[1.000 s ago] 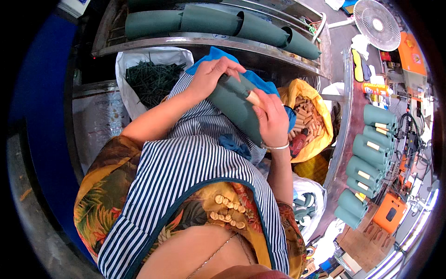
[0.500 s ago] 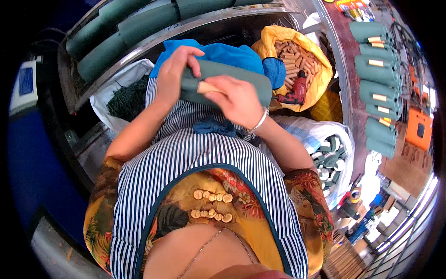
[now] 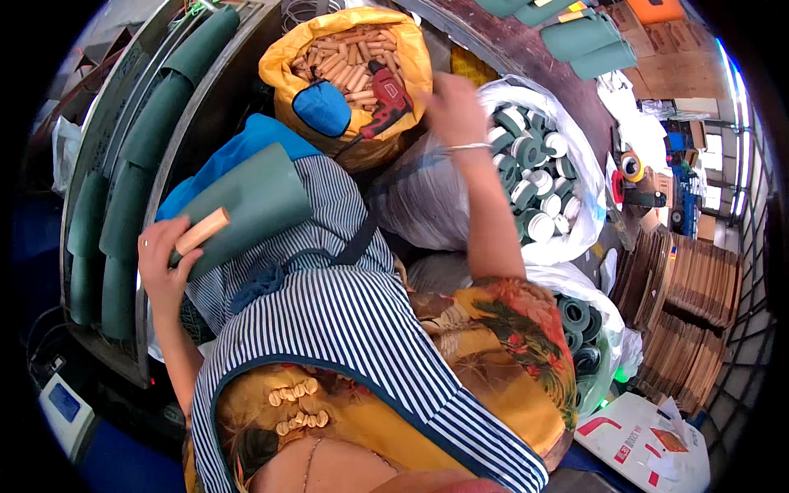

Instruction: The person fits wooden handles into green plastic bases, uses a power drill to secure them, wipes the assembled parts with a blue cloth, and places them on a metal rack.

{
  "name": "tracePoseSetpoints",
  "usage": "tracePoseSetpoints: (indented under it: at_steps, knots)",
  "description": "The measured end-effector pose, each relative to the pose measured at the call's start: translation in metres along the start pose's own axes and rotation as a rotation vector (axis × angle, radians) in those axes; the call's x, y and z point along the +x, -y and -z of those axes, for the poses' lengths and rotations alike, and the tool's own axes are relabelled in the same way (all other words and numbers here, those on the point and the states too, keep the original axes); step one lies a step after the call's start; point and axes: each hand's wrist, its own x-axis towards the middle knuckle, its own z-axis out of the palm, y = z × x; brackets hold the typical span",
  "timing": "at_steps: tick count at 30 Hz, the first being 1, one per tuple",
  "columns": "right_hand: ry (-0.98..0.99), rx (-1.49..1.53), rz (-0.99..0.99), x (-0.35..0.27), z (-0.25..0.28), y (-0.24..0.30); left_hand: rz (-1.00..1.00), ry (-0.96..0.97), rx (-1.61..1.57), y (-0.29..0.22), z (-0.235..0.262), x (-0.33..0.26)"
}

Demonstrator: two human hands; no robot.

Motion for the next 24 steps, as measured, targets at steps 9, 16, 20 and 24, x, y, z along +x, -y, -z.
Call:
tracePoseSetpoints:
  at_steps: [9,16,20,24]
  knots:
    - [0.367,-0.013,-0.581,-0.107,0.048,-0.266,1.042,-0.262,-0.87,-0.008,-0.016,0.039]
    - [-0.077,-0.379,-0.447,-0.061,0.091,-0.131,1.095,-0.288,-2.141,-0.041,-0.056,0.053]
    - [-0.136,0.358,0.338,-0.02,0.094,0.076,1.107,-0.391,-2.299,-0.068,-0.06,0.073]
    - [-0.095,0.171,0.685,0.002,0.069,0.175,0.984,-0.38,-2.262,-0.078,-0.052,0.062]
